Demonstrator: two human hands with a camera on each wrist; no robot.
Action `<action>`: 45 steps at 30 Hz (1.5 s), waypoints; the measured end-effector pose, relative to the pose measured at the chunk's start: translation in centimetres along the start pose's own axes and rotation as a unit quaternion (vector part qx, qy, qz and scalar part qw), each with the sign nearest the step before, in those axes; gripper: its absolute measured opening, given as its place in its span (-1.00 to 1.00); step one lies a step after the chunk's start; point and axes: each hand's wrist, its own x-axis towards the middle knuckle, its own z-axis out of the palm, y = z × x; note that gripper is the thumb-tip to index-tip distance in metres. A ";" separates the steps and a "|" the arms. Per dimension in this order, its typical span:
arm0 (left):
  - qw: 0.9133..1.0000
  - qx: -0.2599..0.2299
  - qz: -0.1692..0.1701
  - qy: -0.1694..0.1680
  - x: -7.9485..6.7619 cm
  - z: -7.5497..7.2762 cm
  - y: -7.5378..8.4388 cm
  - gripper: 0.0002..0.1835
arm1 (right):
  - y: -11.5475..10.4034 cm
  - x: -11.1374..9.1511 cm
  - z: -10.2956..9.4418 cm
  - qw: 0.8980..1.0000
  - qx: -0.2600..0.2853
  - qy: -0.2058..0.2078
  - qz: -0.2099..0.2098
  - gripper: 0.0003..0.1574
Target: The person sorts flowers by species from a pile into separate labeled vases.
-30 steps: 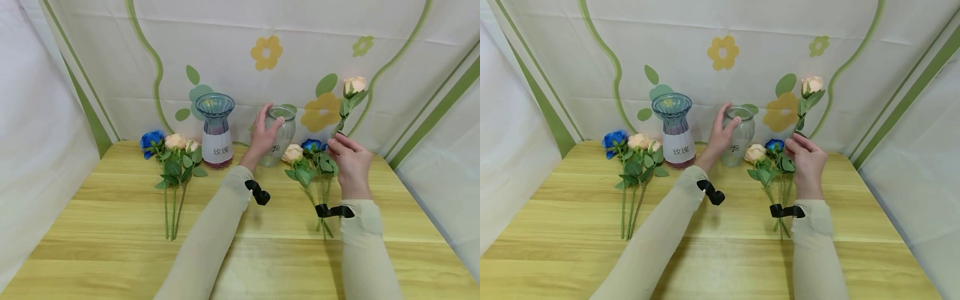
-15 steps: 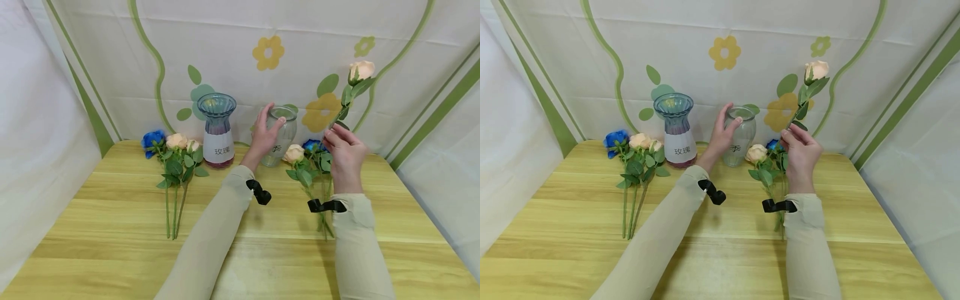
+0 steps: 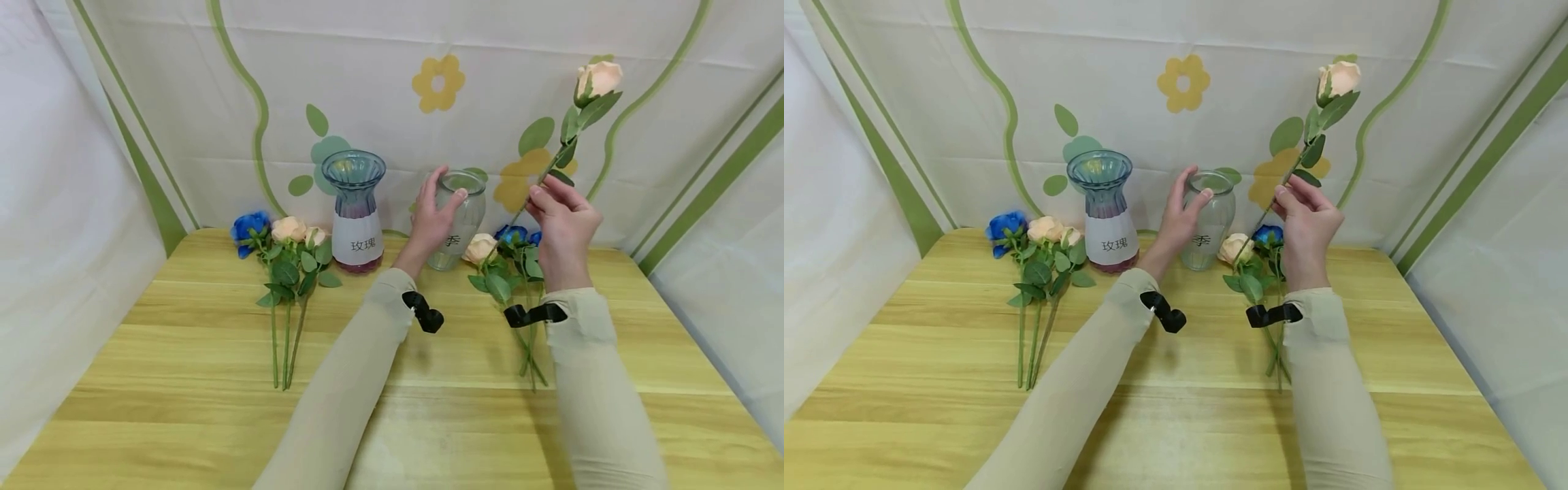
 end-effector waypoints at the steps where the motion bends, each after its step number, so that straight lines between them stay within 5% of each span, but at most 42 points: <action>1: 1.000 -0.001 0.000 -0.001 0.0 0.0 0.0 -0.32 | -0.1 0.1 0.1 1.000 -0.001 -0.002 -0.003 -0.45; 29: 1.000 0.002 -0.001 0.004 0.0 -0.2 0.0 -0.33 | -4.4 3.4 4.6 0.989 0.149 0.025 0.007 -0.41; 45: 1.000 0.005 -0.007 0.001 -0.1 0.1 0.2 -0.31 | -4.2 3.0 6.3 0.990 0.133 0.035 -0.016 -0.55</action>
